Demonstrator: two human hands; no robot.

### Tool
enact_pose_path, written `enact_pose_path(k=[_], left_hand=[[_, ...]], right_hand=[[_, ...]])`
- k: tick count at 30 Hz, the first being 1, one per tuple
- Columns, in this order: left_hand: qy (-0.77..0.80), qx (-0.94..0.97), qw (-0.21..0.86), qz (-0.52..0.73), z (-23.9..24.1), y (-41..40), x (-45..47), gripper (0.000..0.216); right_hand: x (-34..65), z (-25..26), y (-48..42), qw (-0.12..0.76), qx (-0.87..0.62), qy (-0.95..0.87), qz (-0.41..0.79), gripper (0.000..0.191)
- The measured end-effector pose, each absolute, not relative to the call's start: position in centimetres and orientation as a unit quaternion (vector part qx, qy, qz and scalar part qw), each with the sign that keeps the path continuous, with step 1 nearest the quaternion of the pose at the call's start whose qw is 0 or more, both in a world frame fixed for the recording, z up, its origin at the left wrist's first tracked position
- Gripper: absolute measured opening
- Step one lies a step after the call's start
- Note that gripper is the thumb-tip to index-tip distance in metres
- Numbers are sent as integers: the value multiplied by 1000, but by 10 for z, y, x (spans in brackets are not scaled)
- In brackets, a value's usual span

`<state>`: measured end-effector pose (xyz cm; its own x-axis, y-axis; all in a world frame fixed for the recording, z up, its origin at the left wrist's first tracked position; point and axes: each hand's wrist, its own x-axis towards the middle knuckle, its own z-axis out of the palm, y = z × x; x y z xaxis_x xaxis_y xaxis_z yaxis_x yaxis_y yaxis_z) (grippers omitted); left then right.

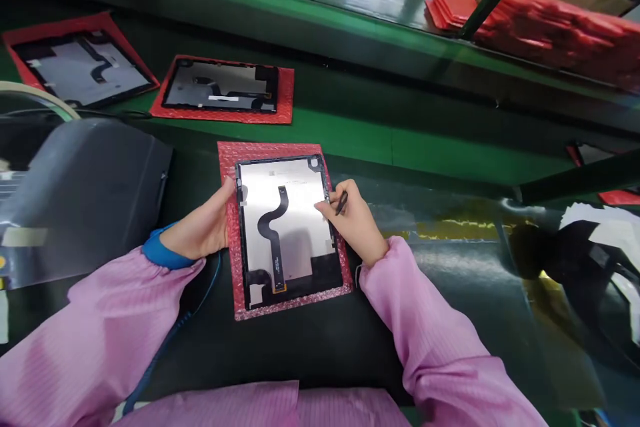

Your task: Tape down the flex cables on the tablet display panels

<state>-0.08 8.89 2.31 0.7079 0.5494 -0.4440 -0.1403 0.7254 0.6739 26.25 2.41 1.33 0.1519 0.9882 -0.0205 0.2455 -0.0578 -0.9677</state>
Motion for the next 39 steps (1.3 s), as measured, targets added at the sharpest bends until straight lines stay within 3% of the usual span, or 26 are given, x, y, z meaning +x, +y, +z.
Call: enact_pose_path(k=[3, 7, 10, 15, 23, 30, 35, 39], left_hand=[[404, 380, 775, 305, 25, 71, 0, 64], [472, 607, 504, 394, 19, 39, -17, 69], [386, 805, 329, 307, 15, 26, -33, 70], [208, 952, 178, 138, 6, 21, -42, 72], [230, 962, 124, 80, -2, 17, -33, 83], [261, 954, 115, 92, -3, 9, -21, 81], [250, 951, 142, 112, -6, 9, -21, 84], [238, 941, 197, 138, -3, 13, -27, 86]], right_hand=[[268, 15, 13, 431, -647, -546, 313, 46], [293, 15, -5, 477, -658, -529, 244, 33], [312, 12, -8, 512, -662, -467, 286, 44], [318, 6, -9, 544, -687, -402, 265, 39], [313, 6, -10, 522, -705, -402, 263, 39], [310, 7, -8, 564, -672, -408, 253, 43], [285, 15, -23, 591, -624, -436, 265, 38], [246, 21, -51, 578, -582, -448, 355, 33]])
